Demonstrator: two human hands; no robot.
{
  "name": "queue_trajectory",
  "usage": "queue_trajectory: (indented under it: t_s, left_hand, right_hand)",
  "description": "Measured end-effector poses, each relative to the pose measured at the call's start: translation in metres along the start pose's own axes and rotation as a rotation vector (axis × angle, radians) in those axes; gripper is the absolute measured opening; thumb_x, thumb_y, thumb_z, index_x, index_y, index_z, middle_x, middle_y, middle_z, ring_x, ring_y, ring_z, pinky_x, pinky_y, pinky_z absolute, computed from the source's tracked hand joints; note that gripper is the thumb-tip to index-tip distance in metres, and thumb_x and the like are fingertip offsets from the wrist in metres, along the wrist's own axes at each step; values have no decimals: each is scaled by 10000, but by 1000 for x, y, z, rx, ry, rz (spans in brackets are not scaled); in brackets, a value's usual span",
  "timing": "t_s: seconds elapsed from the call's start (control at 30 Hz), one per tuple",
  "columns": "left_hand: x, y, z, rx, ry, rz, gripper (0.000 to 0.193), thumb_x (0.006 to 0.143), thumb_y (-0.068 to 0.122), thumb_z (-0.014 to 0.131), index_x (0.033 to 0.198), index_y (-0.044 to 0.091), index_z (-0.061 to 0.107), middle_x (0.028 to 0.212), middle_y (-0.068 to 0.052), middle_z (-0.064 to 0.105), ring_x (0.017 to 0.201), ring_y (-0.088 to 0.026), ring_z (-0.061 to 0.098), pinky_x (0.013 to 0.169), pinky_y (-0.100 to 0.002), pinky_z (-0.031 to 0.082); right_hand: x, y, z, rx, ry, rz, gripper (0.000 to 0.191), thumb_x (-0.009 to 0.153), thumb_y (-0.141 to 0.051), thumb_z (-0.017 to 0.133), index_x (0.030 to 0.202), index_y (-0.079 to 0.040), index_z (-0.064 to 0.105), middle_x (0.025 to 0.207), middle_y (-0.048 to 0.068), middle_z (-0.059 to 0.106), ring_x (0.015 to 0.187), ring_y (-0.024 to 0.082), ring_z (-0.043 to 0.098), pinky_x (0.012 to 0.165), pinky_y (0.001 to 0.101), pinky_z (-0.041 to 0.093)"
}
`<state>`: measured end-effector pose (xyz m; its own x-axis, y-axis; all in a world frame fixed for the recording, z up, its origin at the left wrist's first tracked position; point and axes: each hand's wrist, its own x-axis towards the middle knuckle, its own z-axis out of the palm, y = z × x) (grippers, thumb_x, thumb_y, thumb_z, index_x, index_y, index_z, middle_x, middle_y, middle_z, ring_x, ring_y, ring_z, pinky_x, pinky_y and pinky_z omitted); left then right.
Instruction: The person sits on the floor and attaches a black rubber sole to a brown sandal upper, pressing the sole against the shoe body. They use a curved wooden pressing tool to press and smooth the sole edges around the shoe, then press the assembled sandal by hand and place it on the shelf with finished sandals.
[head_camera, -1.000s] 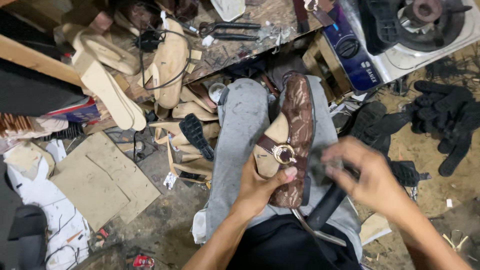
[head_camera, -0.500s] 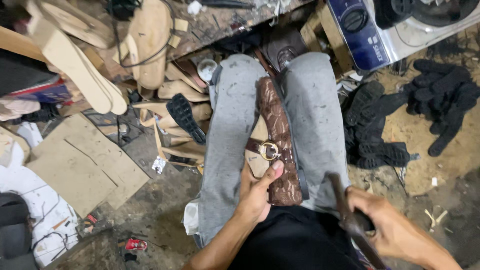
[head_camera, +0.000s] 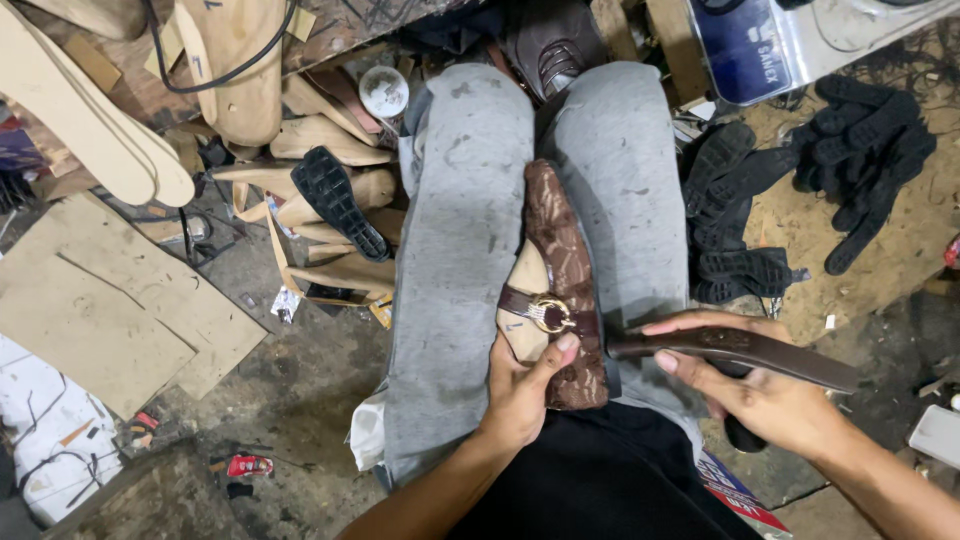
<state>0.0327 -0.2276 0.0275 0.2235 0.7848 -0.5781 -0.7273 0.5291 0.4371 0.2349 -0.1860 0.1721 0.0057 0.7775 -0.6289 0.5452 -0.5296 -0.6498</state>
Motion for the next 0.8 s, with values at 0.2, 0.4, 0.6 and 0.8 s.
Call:
queue_trajectory:
  t_s: [0.2,0.4,0.6,0.8]
  left_hand:
    - [2,-4,-1,33,23,-49,487,880,48,759,1320,5,556,1133,-55,689,978,-140,684,858,-313,590]
    - [8,-4,-5,65,14,-23,488,890,41,751,1334,-7,552,1145,-53,686,980,-129,670,869,-303,579]
    - [12,-5,-9,80,-49,43,436,938,49,735,1332,-26,563,1134,-60,679,983,-131,662,886,-310,569]
    - [15,-9,-11,2,-5,4,439,896,46,738,1303,16,579,1128,-23,691,983,-114,664,890,-302,561]
  right_hand:
    - [23,-32,-2,-226,-153,-26,327,817,-236,802,1137,-169,793,669,25,775,464,97,617,432,285,499]
    - [31,-49,3,-334,-113,-20,290,819,-244,815,1092,-149,809,680,90,779,485,138,679,465,321,529]
    - [14,-25,12,-130,46,19,245,871,-242,795,1084,-123,811,909,74,787,539,161,628,501,317,501]
    - [12,29,22,483,111,72,322,924,-190,723,1174,8,766,844,49,749,411,111,532,370,283,447]
